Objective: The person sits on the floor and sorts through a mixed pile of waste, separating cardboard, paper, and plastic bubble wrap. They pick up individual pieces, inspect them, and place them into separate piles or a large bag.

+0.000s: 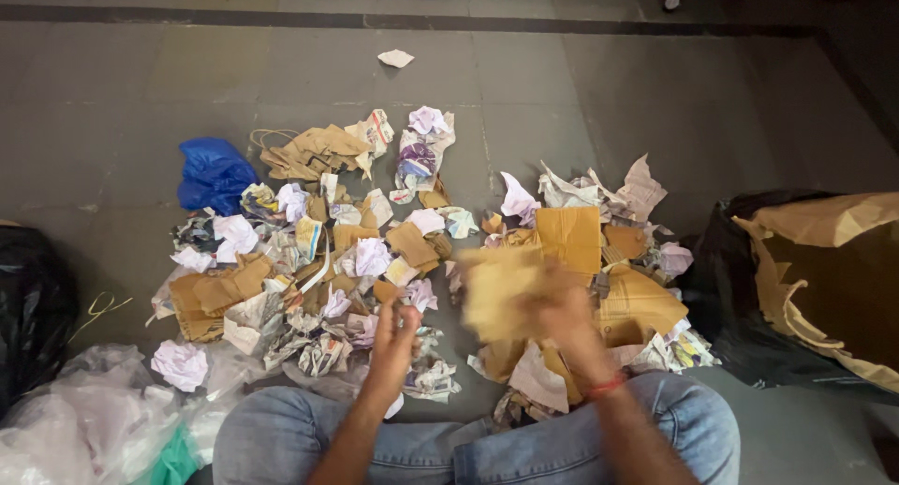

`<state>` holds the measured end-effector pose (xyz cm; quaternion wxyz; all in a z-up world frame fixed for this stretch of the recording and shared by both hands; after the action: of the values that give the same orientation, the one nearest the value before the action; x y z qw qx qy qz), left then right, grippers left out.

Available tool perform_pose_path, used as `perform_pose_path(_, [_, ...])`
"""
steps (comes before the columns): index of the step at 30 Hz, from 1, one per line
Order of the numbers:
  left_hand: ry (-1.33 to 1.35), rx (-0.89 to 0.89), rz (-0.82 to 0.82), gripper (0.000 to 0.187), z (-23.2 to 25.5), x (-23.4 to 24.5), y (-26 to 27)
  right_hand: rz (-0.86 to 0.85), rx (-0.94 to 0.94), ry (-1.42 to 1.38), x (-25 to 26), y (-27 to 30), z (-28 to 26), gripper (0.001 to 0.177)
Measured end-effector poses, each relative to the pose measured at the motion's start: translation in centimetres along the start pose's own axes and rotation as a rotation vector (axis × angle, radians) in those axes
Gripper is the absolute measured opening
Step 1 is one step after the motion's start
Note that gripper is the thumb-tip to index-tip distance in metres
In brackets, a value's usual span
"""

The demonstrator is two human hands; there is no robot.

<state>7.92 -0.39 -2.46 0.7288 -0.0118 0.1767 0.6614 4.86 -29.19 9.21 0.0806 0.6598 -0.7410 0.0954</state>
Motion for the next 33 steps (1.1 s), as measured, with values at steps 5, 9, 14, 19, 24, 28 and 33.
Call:
perform_pose_path(5, [-0.075, -0.213, 0.113, 0.030, -0.2, 1.9, -1.5, 0.203, -0.152, -0.019, 13.5, 1.0, 1.6, 0.056])
perform_pose_path(9, [-0.154, -0.304, 0.153, 0.022, -0.8, 2.7, -1.7, 0.233, -0.387, 0.106, 16.9, 1.9, 6.8, 0.045])
perform_pose_path(14, [-0.259, -0.340, 0.233, 0.019, -0.3, 3.5, -1.4, 0.288, -0.457, 0.534, 18.0, 1.1, 8.1, 0.066])
perform_pose_path(19, [-0.251, -0.345, 0.290, 0.019, 0.0, 4.0, -1.2, 0.500, -0.342, 1.165, 15.5, 1.6, 1.3, 0.072])
perform_pose_path(24, [-0.284, -0.380, 0.307, 0.017, 0.7, 4.1, -1.2, 0.461, 0.057, 1.042, 8.4, 0.8, -4.1, 0.049])
perform_pose_path(28, [-0.288, -0.352, 0.346, 0.016, 1.1, 4.3, -1.0, 0.186, 0.111, 0.842, -0.9, -0.4, -3.2, 0.038])
perform_pose_path(33, [-0.271, -0.378, 0.507, 0.015, 1.6, 5.8, -0.6, -0.258, 0.142, 0.819, -12.7, -1.1, -0.8, 0.058])
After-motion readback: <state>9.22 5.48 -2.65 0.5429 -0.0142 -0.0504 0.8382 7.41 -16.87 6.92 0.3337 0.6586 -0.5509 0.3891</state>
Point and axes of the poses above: each hand's wrist, its own y-axis away from the middle knuckle, its own x-axis out of the back of the hand, z = x × y, the point moved 8 cm from there along -y, towards the middle knuckle, and after that the axes turned 4 degrees about -x, right-handed, at the moved point
